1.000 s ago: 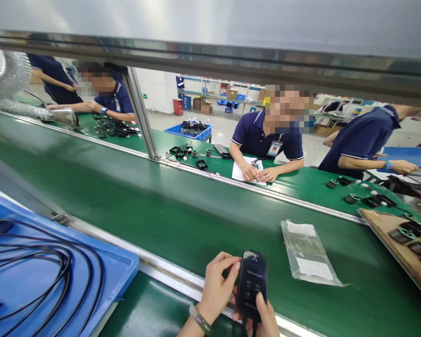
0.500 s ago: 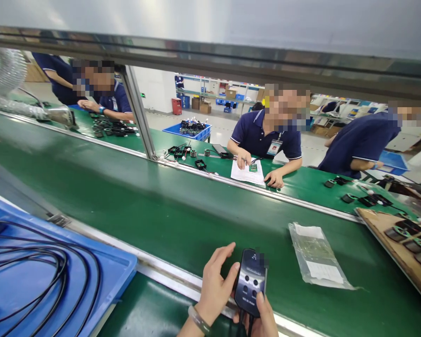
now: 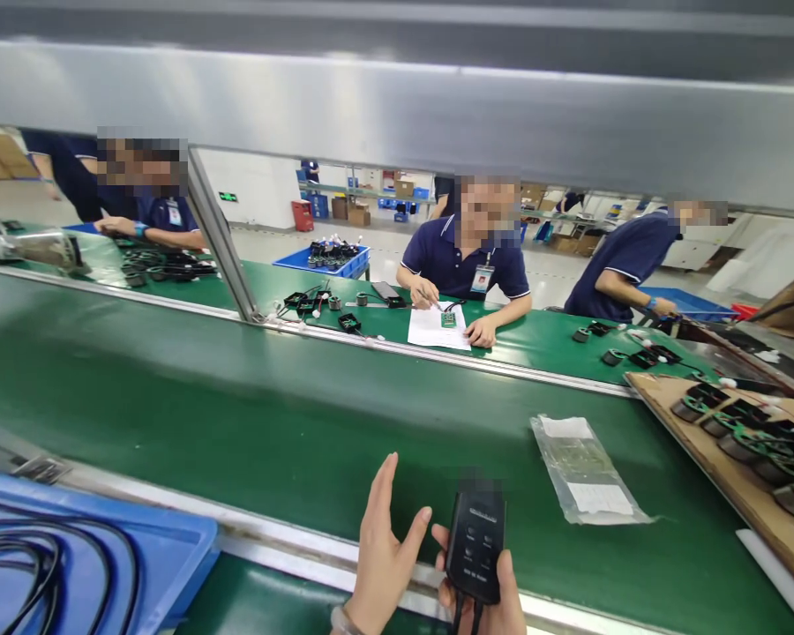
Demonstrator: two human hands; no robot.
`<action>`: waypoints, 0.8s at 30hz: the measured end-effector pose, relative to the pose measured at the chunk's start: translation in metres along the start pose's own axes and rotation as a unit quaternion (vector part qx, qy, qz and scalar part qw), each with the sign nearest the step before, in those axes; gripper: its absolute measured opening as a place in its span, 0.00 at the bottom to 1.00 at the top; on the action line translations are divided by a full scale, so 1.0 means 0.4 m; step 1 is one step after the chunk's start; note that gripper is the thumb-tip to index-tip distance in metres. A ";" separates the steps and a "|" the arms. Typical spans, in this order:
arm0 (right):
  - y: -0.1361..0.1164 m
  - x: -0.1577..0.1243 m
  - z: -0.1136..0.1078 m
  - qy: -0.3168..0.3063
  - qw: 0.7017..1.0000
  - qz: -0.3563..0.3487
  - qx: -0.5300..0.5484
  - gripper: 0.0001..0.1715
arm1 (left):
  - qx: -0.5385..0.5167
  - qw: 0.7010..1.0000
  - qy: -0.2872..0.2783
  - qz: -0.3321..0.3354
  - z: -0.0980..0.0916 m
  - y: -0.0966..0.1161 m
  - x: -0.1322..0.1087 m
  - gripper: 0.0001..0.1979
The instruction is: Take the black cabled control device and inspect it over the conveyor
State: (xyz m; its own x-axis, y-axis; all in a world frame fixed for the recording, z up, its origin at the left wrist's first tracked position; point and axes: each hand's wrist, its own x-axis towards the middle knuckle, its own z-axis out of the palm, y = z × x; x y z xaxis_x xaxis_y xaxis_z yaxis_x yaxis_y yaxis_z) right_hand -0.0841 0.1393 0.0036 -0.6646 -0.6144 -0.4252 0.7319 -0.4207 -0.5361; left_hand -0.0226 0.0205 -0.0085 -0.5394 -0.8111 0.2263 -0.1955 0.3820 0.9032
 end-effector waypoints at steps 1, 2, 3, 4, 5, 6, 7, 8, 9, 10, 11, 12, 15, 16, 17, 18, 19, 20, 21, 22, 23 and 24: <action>0.002 -0.001 0.000 -0.004 1.000 0.011 0.001 0.37 | 0.011 1.000 -0.002 0.009 0.000 0.001 -0.003 0.33; 0.004 -0.003 0.001 -0.010 1.000 0.020 0.001 0.38 | 0.024 1.000 -0.005 0.018 -0.001 0.003 -0.007 0.33; 0.006 -0.004 0.002 -0.014 1.000 0.023 0.002 0.38 | 0.036 0.999 -0.007 0.028 -0.002 0.005 -0.011 0.33; 0.007 -0.006 0.004 -0.016 1.000 0.022 0.006 0.38 | 0.047 0.998 -0.011 0.036 -0.003 0.007 -0.015 0.34; 0.007 -0.007 0.007 -0.015 1.000 0.017 0.011 0.37 | 0.056 0.997 -0.015 0.042 -0.003 0.010 -0.018 0.34; 0.006 -0.008 0.010 -0.013 1.000 0.012 0.018 0.36 | 0.062 0.997 -0.020 0.046 -0.003 0.013 -0.021 0.35; 0.003 -0.009 0.012 -0.010 1.000 0.008 0.029 0.36 | 0.067 0.996 -0.025 0.046 -0.003 0.016 -0.023 0.35; -0.001 -0.010 0.014 -0.008 0.999 0.009 0.043 0.35 | 0.070 0.996 -0.028 0.045 -0.003 0.019 -0.025 0.35; -0.005 -0.010 0.015 -0.008 0.998 0.013 0.061 0.35 | 0.073 0.996 -0.031 0.044 -0.002 0.021 -0.027 0.35; -0.010 -0.011 0.015 -0.011 0.996 0.019 0.083 0.35 | 0.076 0.996 -0.033 0.043 -0.001 0.022 -0.029 0.35; -0.015 -0.010 0.012 -0.016 0.994 0.022 0.107 0.34 | 0.078 0.995 -0.034 0.042 0.000 0.023 -0.032 0.35; -0.019 -0.008 0.007 -0.021 0.991 0.023 0.130 0.34 | 0.078 0.995 -0.036 0.042 0.001 0.024 -0.034 0.34; -0.021 0.005 -0.020 -0.035 0.984 0.020 0.175 0.32 | 0.075 0.995 -0.041 0.051 0.002 0.022 -0.041 0.33; -0.020 0.011 -0.032 -0.039 0.982 0.021 0.184 0.31 | 0.074 0.995 -0.041 0.053 0.002 0.021 -0.043 0.33; -0.018 0.019 -0.042 -0.042 0.980 0.024 0.192 0.31 | 0.075 0.995 -0.042 0.056 0.002 0.019 -0.045 0.33; -0.017 0.026 -0.052 -0.048 0.978 0.031 0.198 0.31 | 0.077 0.995 -0.040 0.057 0.003 0.017 -0.045 0.33; -0.016 0.033 -0.060 -0.057 0.977 0.042 0.203 0.31 | 0.080 0.994 -0.038 0.057 0.005 0.015 -0.046 0.33; -0.016 0.038 -0.065 -0.065 0.975 0.053 0.208 0.31 | 0.085 0.994 -0.034 0.057 0.007 0.013 -0.046 0.33; -0.017 0.042 -0.067 -0.072 0.972 0.063 0.213 0.31 | 0.090 0.994 -0.030 0.057 0.009 0.010 -0.046 0.33; -0.018 0.045 -0.067 -0.078 0.970 0.070 0.220 0.32 | 0.094 0.994 -0.025 0.058 0.012 0.007 -0.046 0.32; -0.019 0.047 -0.064 -0.082 0.967 0.073 0.230 0.32 | 0.097 0.993 -0.019 0.060 0.014 0.002 -0.046 0.31; -0.020 0.047 -0.061 -0.081 0.964 0.074 0.243 0.32 | 0.099 0.993 -0.015 0.062 0.016 -0.003 -0.046 0.30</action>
State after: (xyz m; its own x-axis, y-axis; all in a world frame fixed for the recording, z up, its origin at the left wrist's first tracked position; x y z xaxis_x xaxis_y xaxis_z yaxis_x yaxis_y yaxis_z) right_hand -0.1062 0.1473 -0.0178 -0.5448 -0.7712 -0.3291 0.8267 -0.5597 -0.0569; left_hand -0.0179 0.0378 -0.0159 -0.5930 -0.7402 0.3171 -0.2814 0.5594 0.7797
